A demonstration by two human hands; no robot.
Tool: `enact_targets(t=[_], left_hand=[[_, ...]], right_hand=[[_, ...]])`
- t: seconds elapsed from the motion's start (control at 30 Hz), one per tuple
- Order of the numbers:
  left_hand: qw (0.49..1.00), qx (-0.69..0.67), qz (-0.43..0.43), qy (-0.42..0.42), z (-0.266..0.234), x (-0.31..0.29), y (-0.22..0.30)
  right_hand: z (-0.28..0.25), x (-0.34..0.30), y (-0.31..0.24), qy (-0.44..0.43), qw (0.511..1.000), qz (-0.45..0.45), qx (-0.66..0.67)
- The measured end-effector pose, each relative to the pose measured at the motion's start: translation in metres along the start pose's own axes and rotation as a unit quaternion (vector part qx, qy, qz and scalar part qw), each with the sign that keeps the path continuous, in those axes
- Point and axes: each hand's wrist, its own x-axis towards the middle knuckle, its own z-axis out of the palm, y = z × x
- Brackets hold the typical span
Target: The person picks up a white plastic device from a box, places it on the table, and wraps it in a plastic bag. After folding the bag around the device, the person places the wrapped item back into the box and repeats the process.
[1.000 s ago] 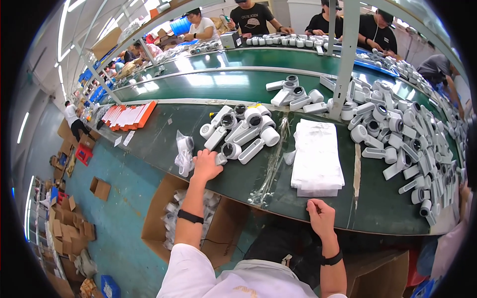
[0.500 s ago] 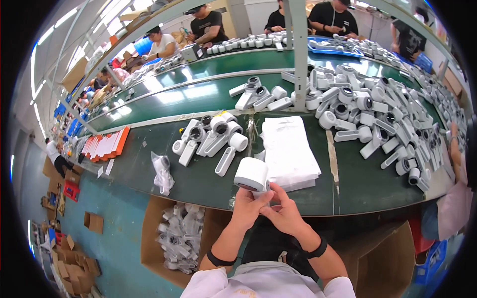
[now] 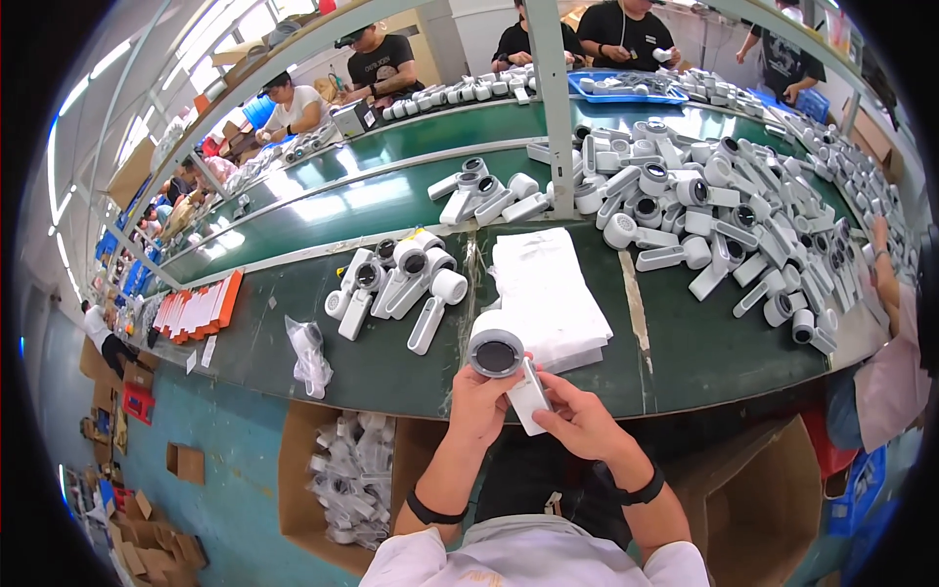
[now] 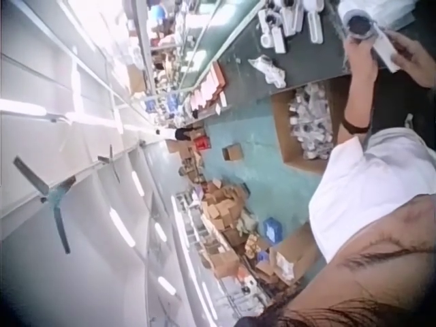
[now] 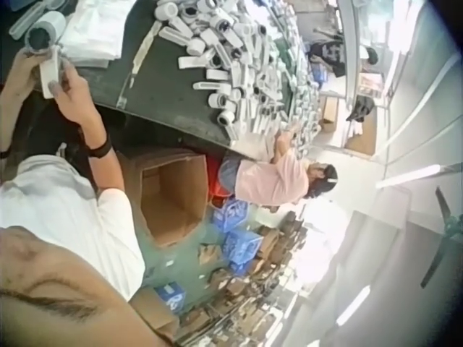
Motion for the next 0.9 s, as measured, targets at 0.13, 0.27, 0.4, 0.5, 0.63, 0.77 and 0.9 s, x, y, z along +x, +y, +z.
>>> enact_targets(t=[0.13, 0.27, 0.4, 0.5, 0.63, 0.77, 0.9], left_hand=[[0.999, -0.026, -0.035, 0.008, -0.001, -0.001, 0.0], [0.999, 0.012, -0.033, -0.024, 0.007, 0.002, -0.008], [0.973, 0.201, -0.022, -0.107, 0.01, 0.011, -0.02], [0.884, 0.412, 0.17, -0.143, 0.0, 0.035, -0.031], [0.615, 0.68, 0.372, -0.147, -0.007, 0.047, -0.05], [0.497, 0.771, 0.373, -0.143, -0.008, 0.054, -0.058], [0.462, 0.786, 0.389, -0.133, -0.014, 0.064, -0.058]], right_hand=[[-0.006, -0.003, -0.009, -0.013, 0.998, -0.008, -0.053], [-0.008, -0.004, 0.007, 0.01, 1.0, -0.027, -0.01], [-0.007, -0.008, 0.034, 0.083, 0.982, -0.064, 0.157], [-0.023, -0.02, 0.022, 0.127, 0.929, -0.021, 0.346], [-0.046, -0.031, 0.022, 0.271, 0.902, -0.04, 0.332], [-0.057, -0.036, 0.025, 0.319, 0.898, -0.048, 0.298], [-0.053, -0.036, 0.027, 0.329, 0.898, -0.034, 0.292]])
